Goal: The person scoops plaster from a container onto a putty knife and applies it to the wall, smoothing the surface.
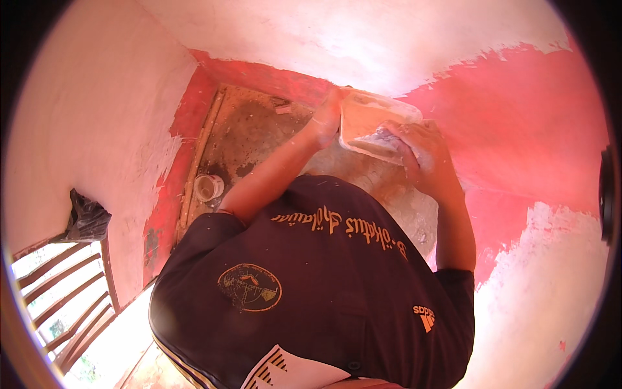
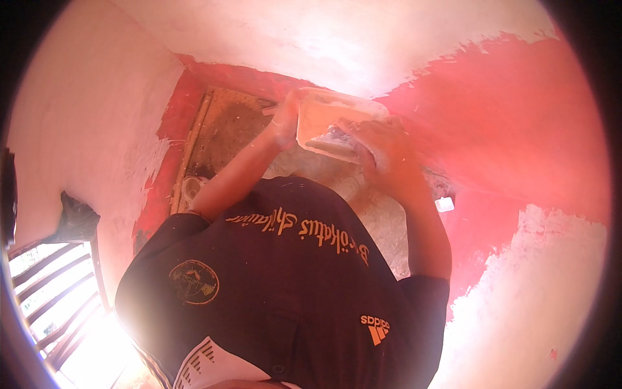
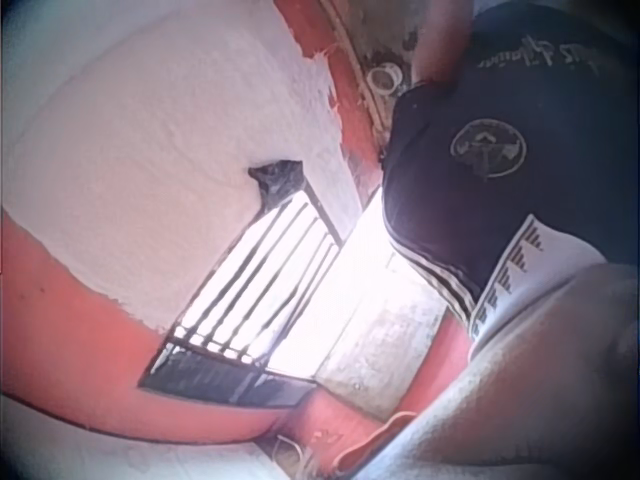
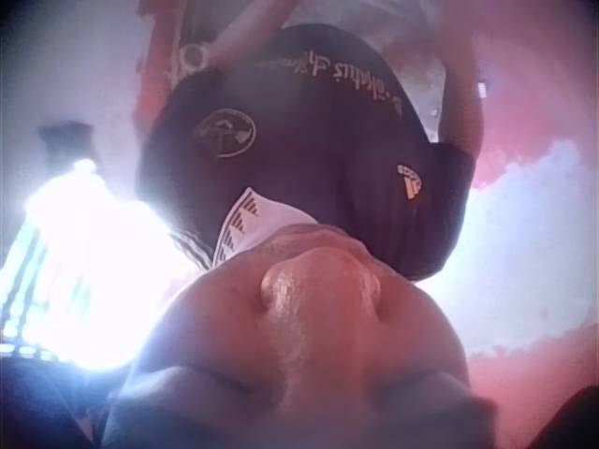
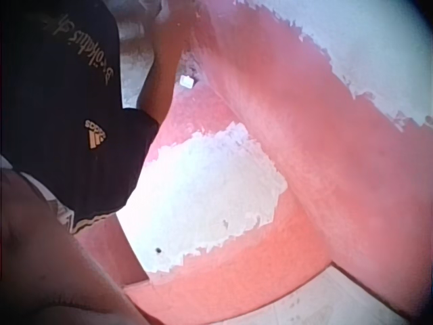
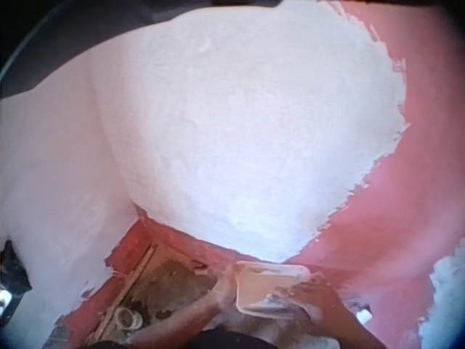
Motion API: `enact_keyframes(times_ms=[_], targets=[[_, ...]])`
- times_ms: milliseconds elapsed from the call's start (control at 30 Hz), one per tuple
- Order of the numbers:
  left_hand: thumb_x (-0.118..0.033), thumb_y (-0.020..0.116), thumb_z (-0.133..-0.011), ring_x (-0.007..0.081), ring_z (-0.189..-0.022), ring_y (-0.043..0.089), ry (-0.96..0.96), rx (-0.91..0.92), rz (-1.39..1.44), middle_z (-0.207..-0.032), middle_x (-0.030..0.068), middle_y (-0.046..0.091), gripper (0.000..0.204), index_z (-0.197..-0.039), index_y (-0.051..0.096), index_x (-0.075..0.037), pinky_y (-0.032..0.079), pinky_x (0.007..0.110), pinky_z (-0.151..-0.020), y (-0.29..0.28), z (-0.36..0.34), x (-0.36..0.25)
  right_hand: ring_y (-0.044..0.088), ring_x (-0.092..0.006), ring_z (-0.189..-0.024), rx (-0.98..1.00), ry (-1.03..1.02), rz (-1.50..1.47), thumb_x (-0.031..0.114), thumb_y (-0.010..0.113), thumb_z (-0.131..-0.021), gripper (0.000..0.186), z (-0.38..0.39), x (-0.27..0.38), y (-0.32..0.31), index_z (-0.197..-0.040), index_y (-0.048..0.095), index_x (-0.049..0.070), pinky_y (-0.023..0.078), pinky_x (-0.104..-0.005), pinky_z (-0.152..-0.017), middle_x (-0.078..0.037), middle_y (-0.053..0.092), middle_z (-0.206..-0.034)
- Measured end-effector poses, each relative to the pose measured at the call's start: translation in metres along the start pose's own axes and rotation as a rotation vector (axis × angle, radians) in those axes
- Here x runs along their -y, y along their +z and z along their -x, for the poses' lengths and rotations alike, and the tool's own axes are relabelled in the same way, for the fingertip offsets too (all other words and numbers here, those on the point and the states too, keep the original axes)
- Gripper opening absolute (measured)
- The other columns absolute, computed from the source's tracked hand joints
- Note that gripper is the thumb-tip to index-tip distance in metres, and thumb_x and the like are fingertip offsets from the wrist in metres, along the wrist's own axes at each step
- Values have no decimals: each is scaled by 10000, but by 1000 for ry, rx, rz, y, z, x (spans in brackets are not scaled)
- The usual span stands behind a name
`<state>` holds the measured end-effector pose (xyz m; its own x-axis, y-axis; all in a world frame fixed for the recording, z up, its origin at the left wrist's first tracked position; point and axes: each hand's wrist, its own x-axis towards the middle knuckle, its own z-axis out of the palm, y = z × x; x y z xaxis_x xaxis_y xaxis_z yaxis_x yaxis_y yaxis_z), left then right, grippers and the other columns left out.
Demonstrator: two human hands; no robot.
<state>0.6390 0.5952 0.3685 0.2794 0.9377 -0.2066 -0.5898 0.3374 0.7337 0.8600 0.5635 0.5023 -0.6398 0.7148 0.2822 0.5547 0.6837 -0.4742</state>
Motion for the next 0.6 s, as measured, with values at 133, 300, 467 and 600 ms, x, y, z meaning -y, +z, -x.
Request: enact_keyframes(times_ms=[133,300,467,600], targets=[[-367,306,-1034,208,-1081,663,40,-47,-30,-1178,107,679,485,-1230,597,-32,520,366,-971,3,3,-3,666,-287,-1025,-4,82,-67,101,588,-956,304,-3,-1,-19,-1219,740,129,441,-396,-964,-79,754,-1141],[-342,279,-1046,204,-1106,647,49,-19,-24,-1184,107,677,474,-1213,599,-34,507,365,-988,-4,-1,-1,662,-277,-974,54,-68,57,75,593,-940,312,-7,1,2,-1222,723,96,439,-398,-924,-83,753,-1097],[-329,272,-1047,200,-1103,638,87,-37,-8,-1164,109,675,469,-1192,605,-32,500,368,-994,2,4,-6,654,-270,-963,-33,40,103,71,576,-925,354,-13,4,-14,-1223,742,166,434,-412,-926,-50,748,-1111],[-339,302,-1044,181,-1032,641,114,23,-36,-1112,95,669,447,-1151,607,-30,512,355,-949,-9,0,1,648,-260,-951,57,-63,142,41,590,-884,416,-14,6,1,-1253,727,175,425,-404,-913,-43,739,-1039]])
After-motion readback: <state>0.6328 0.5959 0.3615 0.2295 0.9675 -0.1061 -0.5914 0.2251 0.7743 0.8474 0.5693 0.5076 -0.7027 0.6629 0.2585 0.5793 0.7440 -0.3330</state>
